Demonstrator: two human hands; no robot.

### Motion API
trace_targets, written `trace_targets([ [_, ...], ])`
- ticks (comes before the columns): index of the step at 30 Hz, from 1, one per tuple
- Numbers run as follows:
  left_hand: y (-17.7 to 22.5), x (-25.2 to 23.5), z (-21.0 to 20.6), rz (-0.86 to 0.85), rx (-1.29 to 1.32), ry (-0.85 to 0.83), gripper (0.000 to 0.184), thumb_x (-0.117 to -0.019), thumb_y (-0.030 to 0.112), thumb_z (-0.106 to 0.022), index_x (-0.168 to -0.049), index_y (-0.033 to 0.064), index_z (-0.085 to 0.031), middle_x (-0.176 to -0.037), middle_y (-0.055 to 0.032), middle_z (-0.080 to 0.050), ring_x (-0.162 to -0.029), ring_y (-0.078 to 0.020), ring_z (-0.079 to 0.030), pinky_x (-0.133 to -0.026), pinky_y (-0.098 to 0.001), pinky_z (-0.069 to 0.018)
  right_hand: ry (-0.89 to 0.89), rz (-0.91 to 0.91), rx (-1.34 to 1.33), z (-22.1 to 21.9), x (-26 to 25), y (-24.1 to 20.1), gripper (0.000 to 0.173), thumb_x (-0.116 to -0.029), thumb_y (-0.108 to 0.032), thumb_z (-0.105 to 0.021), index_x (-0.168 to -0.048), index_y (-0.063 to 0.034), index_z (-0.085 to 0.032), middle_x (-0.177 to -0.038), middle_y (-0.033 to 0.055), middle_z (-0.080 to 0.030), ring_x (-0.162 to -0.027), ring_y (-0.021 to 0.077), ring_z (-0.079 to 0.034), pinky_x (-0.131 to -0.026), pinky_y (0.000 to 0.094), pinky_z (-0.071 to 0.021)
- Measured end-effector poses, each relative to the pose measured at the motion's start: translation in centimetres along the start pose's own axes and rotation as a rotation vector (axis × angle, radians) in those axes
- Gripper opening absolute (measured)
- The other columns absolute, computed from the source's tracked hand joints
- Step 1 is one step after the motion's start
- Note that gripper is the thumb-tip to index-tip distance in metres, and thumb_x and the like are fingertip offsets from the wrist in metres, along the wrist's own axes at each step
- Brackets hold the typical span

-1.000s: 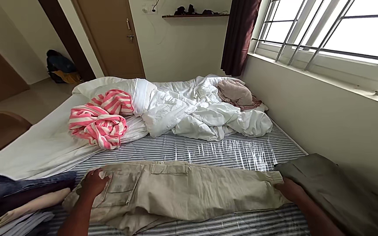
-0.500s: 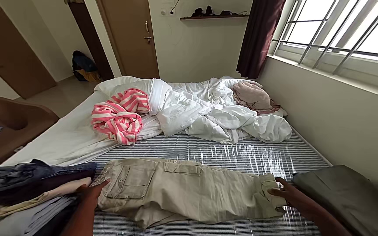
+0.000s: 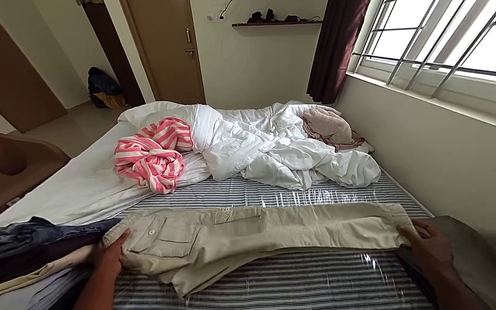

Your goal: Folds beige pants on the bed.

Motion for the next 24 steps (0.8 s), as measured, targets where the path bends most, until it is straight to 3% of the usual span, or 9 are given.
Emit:
trace_targets([
  [3,-2.2,-0.6,0.9,-0.027,-0.229,0.046,0.085,-0.0896,0.018,-0.081,-0.154,-0.0061,-0.031,-0.154,-0.0298,-0.042,-0.143,-0.0386,-0.043,-0.116,-0.0545,-0.0386,-0.055,0.031,0.266,-0.9,-0.2,3.3,0.040,-0.0919,-0.011,-0.077,-0.128,-0.0026,-0.064,-0.103,0.0274,-0.071,-0.091,0.0438,-0.069,-0.083,0.0665,-0.0521],
  [5,-2.2,-0.5,0.8,-0.028,-0.525,0.075,0.092,-0.0881,0.029,-0.083,-0.154,-0.0086,-0.030,-0.154,-0.0338,-0.039,-0.145,-0.0433,-0.040,-0.118,-0.0559,-0.0357,-0.105,0.035,0.392,-1.9,-0.3,4.2,0.038,-0.0911,-0.010,-0.078,-0.127,-0.0038,-0.065,-0.102,0.0251,-0.072,-0.092,0.0429,-0.069,-0.085,0.0671,-0.0515],
  [8,1.3,2.1,-1.1,0.009,-0.913,0.117,0.107,-0.0865,0.052,-0.079,-0.161,0.0001,-0.022,-0.159,-0.0387,-0.028,-0.147,-0.0532,-0.031,-0.117,-0.0655,-0.0315,-0.109,0.046,0.520,-2.8,0.0,2.9,0.034,-0.0927,-0.010,-0.076,-0.124,-0.0024,-0.066,-0.105,0.0249,-0.072,-0.099,0.0449,-0.068,-0.089,0.0686,-0.0497],
  [12,4.4,5.2,-5.9,-0.172,-1.048,0.048,0.098,-0.0853,0.053,-0.080,-0.157,0.0033,-0.036,-0.164,-0.0336,-0.020,-0.150,-0.0542,-0.023,-0.114,-0.0722,-0.0260,-0.107,0.061,0.729,-4.0,1.0,0.9,0.037,-0.0951,-0.015,-0.072,-0.129,-0.0030,-0.064,-0.116,0.0301,-0.068,-0.110,0.0517,-0.064,-0.091,0.0730,-0.0480],
  [15,6.4,8.9,-12.0,-0.481,-1.055,-0.180,0.078,-0.0904,0.043,-0.078,-0.151,0.0039,-0.048,-0.159,-0.0337,-0.031,-0.145,-0.0564,-0.031,-0.111,-0.0737,-0.0306,-0.103,0.089,0.805,-4.9,1.4,0.4,0.051,-0.0911,-0.020,-0.077,-0.137,-0.0050,-0.061,-0.133,0.0323,-0.059,-0.124,0.0549,-0.055,-0.100,0.0752,-0.0406],
  [17,5.6,11.4,-17.3,-0.657,-1.040,-0.475,0.061,-0.0972,0.038,-0.070,-0.148,0.0078,-0.053,-0.153,-0.0251,-0.047,-0.142,-0.0464,-0.043,-0.113,-0.0665,-0.0364,-0.088,0.126,0.805,-5.1,1.4,0.2,0.058,-0.0879,-0.020,-0.080,-0.140,-0.0048,-0.059,-0.136,0.0337,-0.056,-0.125,0.0562,-0.053,-0.101,0.0773,-0.0376],
  [19,3.8,14.4,-22.1,-0.805,-1.062,-0.748,0.050,-0.1021,0.035,-0.062,-0.148,0.0146,-0.055,-0.153,-0.0132,-0.052,-0.144,-0.0354,-0.045,-0.116,-0.0612,-0.0352,-0.099,0.137,0.809,-5.6,1.2,0.0,0.062,-0.0876,-0.020,-0.080,-0.143,-0.0061,-0.056,-0.138,0.0330,-0.055,-0.126,0.0554,-0.053,-0.102,0.0775,-0.0366],
  [21,2.0,16.6,-25.3,-0.845,-1.117,-0.907,0.050,-0.1040,0.031,-0.057,-0.152,0.0210,-0.050,-0.158,-0.0038,-0.047,-0.149,-0.0277,-0.038,-0.120,-0.0580,-0.0293,-0.128,0.087,0.807,-5.8,1.1,0.3,0.063,-0.0899,-0.021,-0.078,-0.146,-0.0072,-0.054,-0.140,0.0308,-0.055,-0.129,0.0527,-0.052,-0.106,0.0756,-0.0351],
  [24,0.3,17.3,-27.9,-0.792,-1.201,-0.983,0.054,-0.1060,0.029,-0.054,-0.158,0.0215,-0.041,-0.163,-0.0027,-0.041,-0.153,-0.0270,-0.032,-0.122,-0.0581,-0.0254,-0.136,-0.017,0.805,-5.2,0.8,1.2,0.061,-0.0926,-0.024,-0.075,-0.147,-0.0078,-0.053,-0.142,0.0286,-0.055,-0.131,0.0494,-0.052,-0.108,0.0732,-0.0345],
])
Point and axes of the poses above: each hand's wrist, its own x-axis away from the middle knuckle, its own z-axis out of the back of the hand, y = z × x, the point moved 9 cm from there along -x, towards the middle knuckle
